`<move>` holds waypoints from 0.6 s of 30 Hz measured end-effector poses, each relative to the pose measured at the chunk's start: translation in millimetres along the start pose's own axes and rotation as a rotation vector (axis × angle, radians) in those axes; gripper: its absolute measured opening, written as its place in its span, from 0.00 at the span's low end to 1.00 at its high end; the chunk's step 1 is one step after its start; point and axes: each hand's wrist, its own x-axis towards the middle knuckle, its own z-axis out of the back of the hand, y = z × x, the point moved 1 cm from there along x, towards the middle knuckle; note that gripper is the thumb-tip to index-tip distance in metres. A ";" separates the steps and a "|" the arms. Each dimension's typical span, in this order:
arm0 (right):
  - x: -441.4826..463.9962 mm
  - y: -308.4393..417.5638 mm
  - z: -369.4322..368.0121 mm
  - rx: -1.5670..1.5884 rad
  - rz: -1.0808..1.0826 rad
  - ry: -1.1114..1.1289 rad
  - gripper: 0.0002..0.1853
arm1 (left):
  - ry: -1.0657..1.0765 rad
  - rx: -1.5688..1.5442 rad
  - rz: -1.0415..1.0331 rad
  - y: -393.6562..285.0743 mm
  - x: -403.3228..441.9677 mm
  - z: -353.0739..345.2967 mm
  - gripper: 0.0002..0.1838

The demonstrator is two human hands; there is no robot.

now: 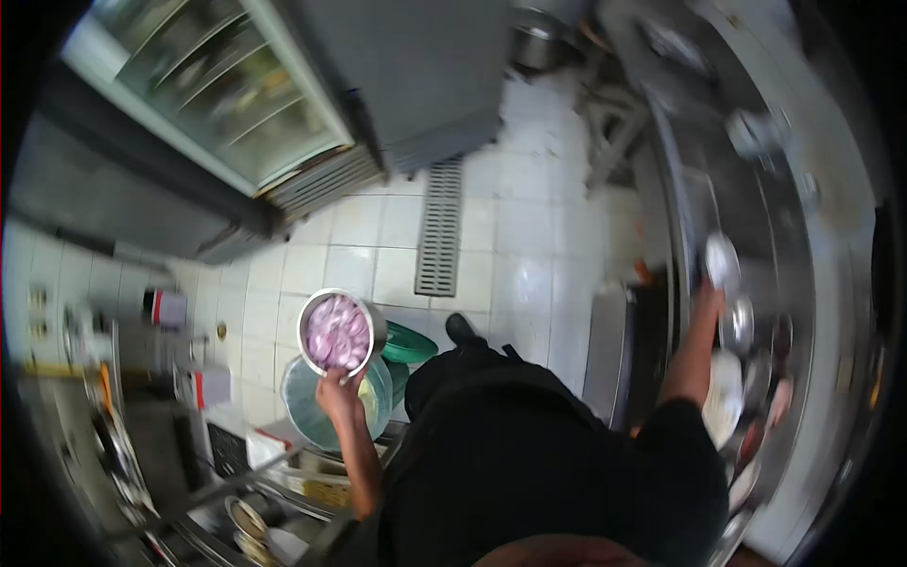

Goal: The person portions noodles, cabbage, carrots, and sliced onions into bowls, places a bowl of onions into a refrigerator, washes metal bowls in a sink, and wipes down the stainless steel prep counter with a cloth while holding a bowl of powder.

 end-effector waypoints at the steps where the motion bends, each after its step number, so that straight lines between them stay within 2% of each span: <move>1: -2.3 0.2 5.6 -0.050 -0.149 -0.004 0.37 | 0.022 -0.018 -0.019 3.3 19.7 1.2 0.04; 2: -7.8 -1.9 1.7 -0.198 0.054 -0.198 0.37 | 0.008 -0.071 0.009 -5.2 25.5 -14.7 0.04; 3: -21.0 13.3 27.6 0.024 -0.258 -0.068 0.33 | 0.012 -0.116 0.034 -22.1 31.3 -37.8 0.04; 4: -49.4 42.1 60.9 -0.006 -0.308 -0.066 0.28 | 0.021 -0.144 0.068 -36.4 45.0 -58.8 0.04; 6: -55.0 74.3 65.9 -0.061 -0.472 -0.134 0.18 | 0.005 -0.141 0.039 -47.8 83.0 -85.6 0.04; 8: -55.6 103.6 72.7 1.234 -1.260 -0.524 0.15 | 0.007 -0.147 0.014 -54.0 104.0 -102.6 0.04; 9: -45.8 111.1 51.4 1.278 -0.803 -0.636 0.15 | 0.007 -0.155 0.009 -59.1 112.1 -111.4 0.04; 11: -50.3 193.9 85.1 1.564 -0.654 -0.342 0.13 | 0.004 -0.157 0.002 -69.8 131.2 -129.0 0.04; 13: -25.2 274.6 89.2 1.685 -0.230 -0.203 0.12 | -0.009 -0.209 -0.011 -81.0 147.5 -145.8 0.03; 15: -74.6 414.7 168.8 1.924 0.023 -0.131 0.15 | -0.036 -0.205 -0.007 -90.2 166.5 -159.6 0.03; 17: -118.6 542.0 233.7 1.955 0.309 0.077 0.18 | -0.065 -0.195 -0.021 -89.9 194.6 -168.8 0.02; 18: -140.0 594.6 257.9 1.887 0.543 0.118 0.19 | -0.083 -0.197 -0.036 -89.1 203.3 -174.8 0.02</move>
